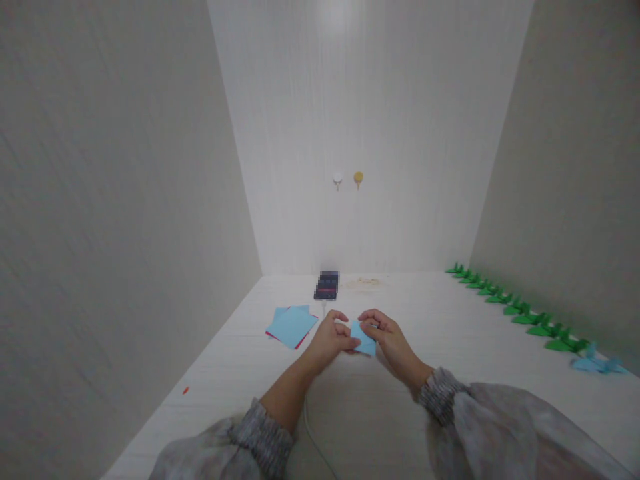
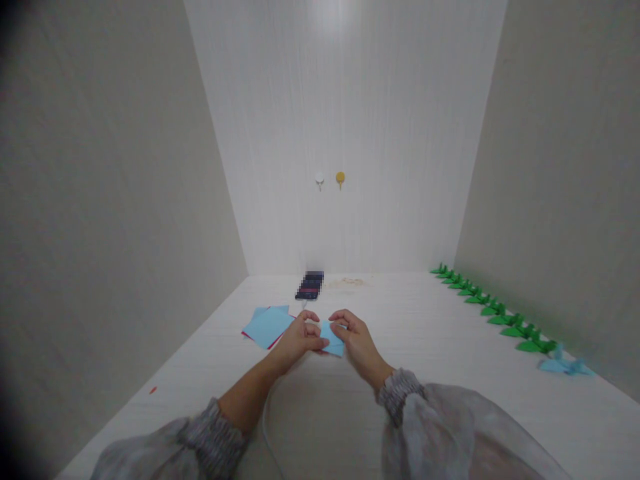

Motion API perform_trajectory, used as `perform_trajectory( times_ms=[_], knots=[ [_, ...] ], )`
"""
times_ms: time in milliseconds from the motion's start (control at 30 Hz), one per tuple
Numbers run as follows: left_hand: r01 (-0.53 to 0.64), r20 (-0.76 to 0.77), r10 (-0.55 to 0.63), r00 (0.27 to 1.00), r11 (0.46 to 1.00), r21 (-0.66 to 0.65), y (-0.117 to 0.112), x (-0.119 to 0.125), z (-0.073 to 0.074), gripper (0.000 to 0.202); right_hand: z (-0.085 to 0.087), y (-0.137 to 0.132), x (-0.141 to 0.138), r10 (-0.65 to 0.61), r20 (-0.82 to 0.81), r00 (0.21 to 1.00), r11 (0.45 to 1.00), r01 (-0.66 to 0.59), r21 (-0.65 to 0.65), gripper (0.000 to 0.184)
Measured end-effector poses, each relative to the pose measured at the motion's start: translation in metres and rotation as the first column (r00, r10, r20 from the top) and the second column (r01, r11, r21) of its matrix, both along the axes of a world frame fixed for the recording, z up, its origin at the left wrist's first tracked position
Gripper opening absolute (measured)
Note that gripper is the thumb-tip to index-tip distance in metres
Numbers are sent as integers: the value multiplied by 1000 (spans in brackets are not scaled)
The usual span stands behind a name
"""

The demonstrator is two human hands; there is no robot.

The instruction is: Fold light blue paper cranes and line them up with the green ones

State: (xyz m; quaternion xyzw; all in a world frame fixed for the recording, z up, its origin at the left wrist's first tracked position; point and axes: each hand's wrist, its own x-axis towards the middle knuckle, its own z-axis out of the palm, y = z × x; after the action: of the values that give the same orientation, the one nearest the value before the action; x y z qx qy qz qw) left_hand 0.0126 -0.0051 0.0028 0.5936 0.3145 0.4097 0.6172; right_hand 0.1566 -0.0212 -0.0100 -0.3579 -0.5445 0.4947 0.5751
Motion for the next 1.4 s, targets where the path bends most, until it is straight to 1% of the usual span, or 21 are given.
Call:
perform_trajectory(
  times_ms=[133, 233, 333, 400, 533, 800, 933, 1067, 1133, 1200, 1300, 1400],
  knots=[
    [-19, 9, 19, 1000, 1000, -11, 1, 0, -1, 51, 1, 0, -1, -7, 26, 1000, 1000, 7, 11, 17],
    [-62, 20, 62, 998, 998, -7, 4, -1, -2, 50, 3, 0, -2, -26, 14, 1000, 999, 25, 19, 23],
    [-114, 23, 114, 993, 993, -10, 6, -3, -3, 49, 4, 1, -4, -50, -6, 999, 999, 50, -9, 30],
    [-121, 32, 121, 992, 993, -15, 6, -4, -3, 49, 4, 1, -4, -39, 4, 999, 999, 39, -35, 30],
    [-71, 44, 71, 997, 997, -13, 4, -4, -4, 50, 3, -1, -2, -2, -1, 1000, 998, 2, -57, 27],
    [91, 130, -80, 988, 993, -74, 1, -7, -5, 53, -1, 1, 4, -34, -128, 991, 996, 23, -90, 31],
    [125, 141, -113, 984, 989, -82, 0, -9, -5, 54, 0, 2, 4, -46, -157, 986, 995, 31, -93, 33],
    [150, 181, -132, 975, 985, -91, -1, -11, -4, 53, 1, 2, 7, -61, -162, 985, 995, 47, -86, 31],
    [148, 196, -125, 973, 983, -111, -2, -12, -3, 52, 2, 3, 8, -75, -155, 985, 994, 61, -90, 30],
    [113, 191, -87, 978, 985, -133, -2, -12, -2, 47, 2, 3, 9, -79, -148, 986, 994, 66, -92, 30],
    [57, 139, -35, 990, 986, -154, -2, -11, -3, 40, 2, 2, 8, -59, -139, 989, 995, 47, -89, 31],
    [60, 66, -51, 997, 989, -138, -2, -9, -5, 45, 2, 1, 6, -48, -103, 994, 995, 39, -96, 33]
  ],
)
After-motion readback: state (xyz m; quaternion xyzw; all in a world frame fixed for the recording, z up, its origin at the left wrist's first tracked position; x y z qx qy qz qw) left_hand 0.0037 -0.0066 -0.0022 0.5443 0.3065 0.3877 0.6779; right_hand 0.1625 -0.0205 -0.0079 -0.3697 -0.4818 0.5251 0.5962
